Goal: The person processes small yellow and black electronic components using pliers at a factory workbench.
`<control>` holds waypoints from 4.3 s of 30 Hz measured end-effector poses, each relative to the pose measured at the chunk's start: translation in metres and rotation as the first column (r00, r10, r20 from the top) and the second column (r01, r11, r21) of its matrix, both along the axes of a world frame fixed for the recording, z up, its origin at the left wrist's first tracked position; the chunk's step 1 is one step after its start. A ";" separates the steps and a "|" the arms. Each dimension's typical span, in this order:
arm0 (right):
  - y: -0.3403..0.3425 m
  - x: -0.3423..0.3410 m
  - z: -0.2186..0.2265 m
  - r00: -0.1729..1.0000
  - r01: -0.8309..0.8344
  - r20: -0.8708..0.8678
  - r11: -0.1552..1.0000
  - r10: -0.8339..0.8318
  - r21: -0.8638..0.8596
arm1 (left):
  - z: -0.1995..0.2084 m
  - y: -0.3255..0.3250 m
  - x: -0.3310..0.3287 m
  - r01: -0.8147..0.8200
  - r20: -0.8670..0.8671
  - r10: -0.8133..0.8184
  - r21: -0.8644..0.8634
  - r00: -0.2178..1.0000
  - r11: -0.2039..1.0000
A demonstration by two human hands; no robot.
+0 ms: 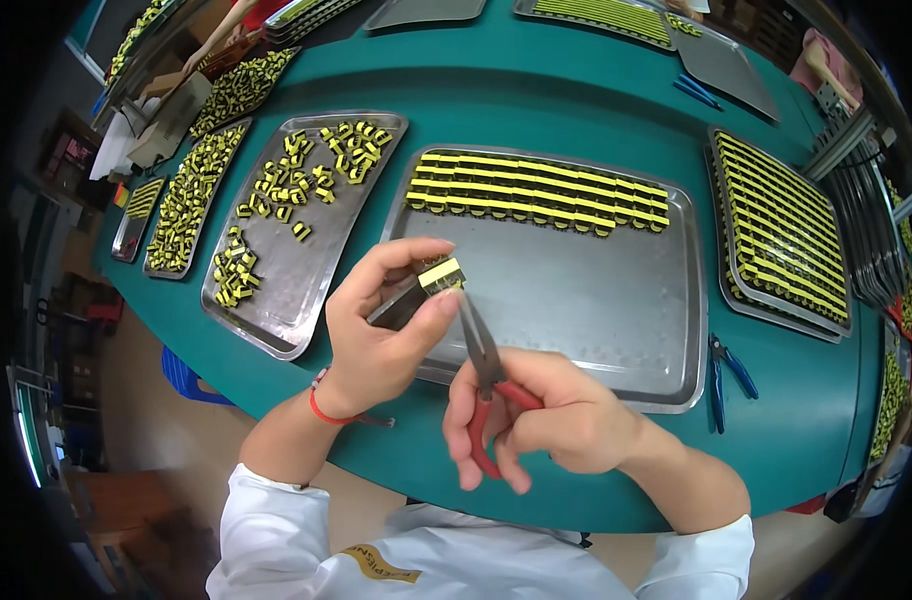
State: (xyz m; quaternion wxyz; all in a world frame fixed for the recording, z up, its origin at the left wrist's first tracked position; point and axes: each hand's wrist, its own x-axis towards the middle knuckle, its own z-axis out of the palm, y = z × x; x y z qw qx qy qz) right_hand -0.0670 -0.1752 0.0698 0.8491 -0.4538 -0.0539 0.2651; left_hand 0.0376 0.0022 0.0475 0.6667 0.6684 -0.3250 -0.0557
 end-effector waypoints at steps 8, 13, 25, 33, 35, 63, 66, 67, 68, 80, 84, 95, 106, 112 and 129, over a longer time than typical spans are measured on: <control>0.004 0.003 -0.015 0.995 -0.065 -0.065 0.984 0.076 0.166 | -0.012 0.003 0.003 0.051 0.303 -0.046 -0.010 0.952 0.999; 0.003 0.004 -0.015 0.993 -0.063 -0.090 0.979 0.081 0.192 | -0.013 0.000 0.009 0.045 0.359 -0.034 -0.024 0.933 0.999; 0.013 -0.002 -0.023 0.969 0.159 -0.195 0.987 -0.153 0.017 | -0.018 -0.003 0.006 0.015 0.456 -0.004 -0.021 0.890 1.000; 0.019 0.006 -0.015 0.971 0.176 -0.152 0.983 -0.183 -0.057 | -0.023 -0.004 0.006 -0.021 0.536 0.017 0.000 0.844 1.000; 0.020 0.007 -0.016 0.969 0.177 -0.160 0.981 -0.188 -0.079 | -0.023 -0.004 0.006 -0.020 0.546 0.024 -0.014 0.837 1.000; -0.001 0.002 -0.039 0.985 0.024 -0.170 0.996 -0.009 0.087 | -0.019 -0.004 0.007 0.006 0.572 -0.012 0.013 0.820 1.000; 0.001 0.001 -0.036 0.987 -0.023 -0.156 0.993 0.041 0.113 | -0.017 -0.002 0.003 0.003 0.562 -0.008 0.010 0.827 1.000; 0.009 0.000 -0.026 0.986 -0.001 -0.163 0.996 0.016 0.088 | -0.017 -0.002 0.001 -0.018 0.574 0.016 -0.002 0.819 1.000; 0.013 -0.001 -0.020 0.985 0.031 -0.171 0.998 -0.021 0.057 | -0.015 -0.003 0.001 -0.029 0.585 0.035 -0.020 0.810 0.999; 0.007 0.007 -0.026 0.985 -0.096 -0.123 0.978 0.120 0.186 | -0.009 -0.001 0.008 -0.077 0.581 0.045 0.030 0.813 0.997; 0.006 0.010 -0.028 0.988 -0.101 -0.099 0.979 0.120 0.175 | -0.007 -0.004 0.014 -0.109 0.581 0.084 0.007 0.810 0.994; 0.005 0.006 -0.028 0.989 -0.082 -0.105 0.982 0.101 0.168 | -0.015 -0.006 0.012 -0.093 0.638 0.074 -0.003 0.767 0.996; 0.002 0.007 -0.029 0.992 -0.076 -0.099 0.996 0.081 0.054 | -0.017 -0.004 0.006 -0.036 0.455 0.009 0.049 0.891 0.998; 0.003 0.005 -0.030 0.986 -0.090 -0.119 0.971 0.119 0.224 | -0.014 -0.004 -0.001 -0.063 0.211 0.039 0.108 0.977 0.992; 0.009 0.003 -0.022 0.988 0.001 -0.152 0.998 0.008 0.057 | -0.020 -0.008 0.000 -0.071 0.334 0.051 0.049 0.941 0.996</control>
